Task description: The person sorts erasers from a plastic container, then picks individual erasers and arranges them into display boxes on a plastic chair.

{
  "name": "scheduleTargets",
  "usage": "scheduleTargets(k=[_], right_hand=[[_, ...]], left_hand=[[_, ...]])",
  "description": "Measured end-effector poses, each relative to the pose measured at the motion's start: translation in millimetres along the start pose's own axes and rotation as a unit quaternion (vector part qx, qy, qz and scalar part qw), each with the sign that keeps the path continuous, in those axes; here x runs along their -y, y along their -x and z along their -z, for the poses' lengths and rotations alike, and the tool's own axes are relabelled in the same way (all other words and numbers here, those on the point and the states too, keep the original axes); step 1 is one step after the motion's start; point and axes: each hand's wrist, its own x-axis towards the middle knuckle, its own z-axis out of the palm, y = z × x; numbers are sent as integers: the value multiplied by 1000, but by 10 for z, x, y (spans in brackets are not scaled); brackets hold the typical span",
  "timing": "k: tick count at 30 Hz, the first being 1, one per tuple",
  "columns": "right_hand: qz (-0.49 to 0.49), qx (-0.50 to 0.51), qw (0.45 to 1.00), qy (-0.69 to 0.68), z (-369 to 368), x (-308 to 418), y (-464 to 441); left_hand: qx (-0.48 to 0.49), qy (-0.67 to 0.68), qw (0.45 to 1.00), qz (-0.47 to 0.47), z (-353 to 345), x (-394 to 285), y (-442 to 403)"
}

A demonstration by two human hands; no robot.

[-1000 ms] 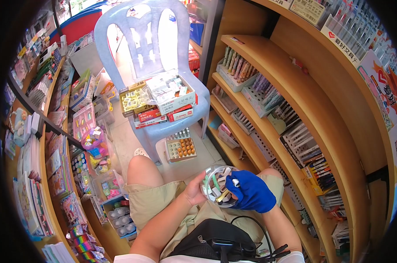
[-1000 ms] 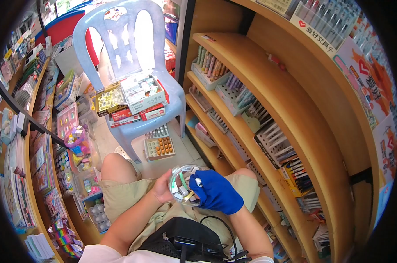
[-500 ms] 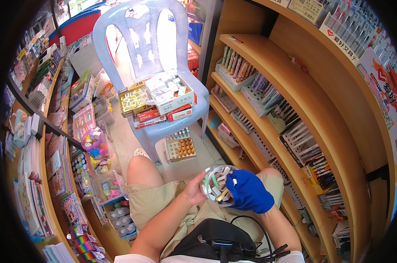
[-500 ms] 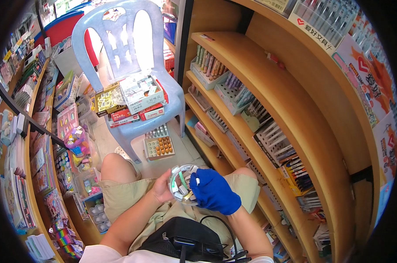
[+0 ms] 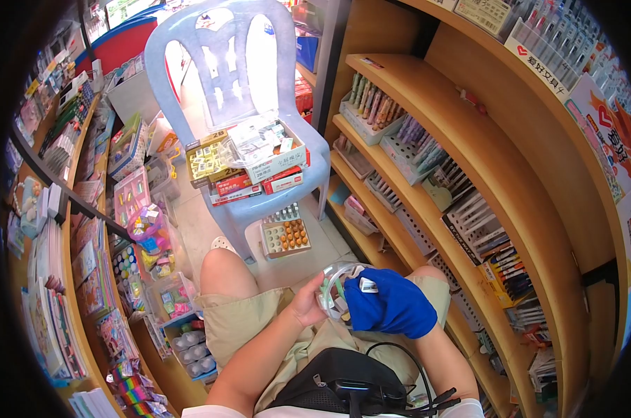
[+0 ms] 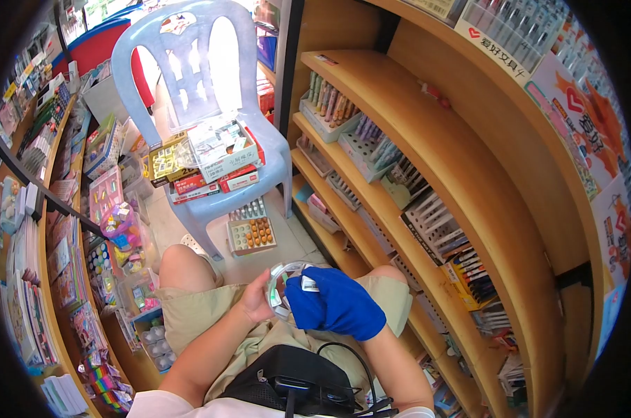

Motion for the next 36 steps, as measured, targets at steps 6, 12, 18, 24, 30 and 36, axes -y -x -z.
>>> scheduleTargets(k=[6,12,18,24,30,36], right_hand=[[66,95,988,104,117,121,-123],[192,66,951,232,193,182,-157],[178,43,969,168,198,146,-137],[-33,26,999,18,296,189,-59],[-128,36,952,-274,279,165,-31],[50,35,995,-76,370,205,-87]], left_hand=[[15,-24,1000,-12,-119,-24,37],[-21,-44,998,-25,-275,-25,74],[-59,-32,997,-27,-388,-29,64],[73,-19,997,-18,-39,-48,-3],[99,10,995,-14,-44,-28,-34],[73,12,997,-27,-59,-18,-21]])
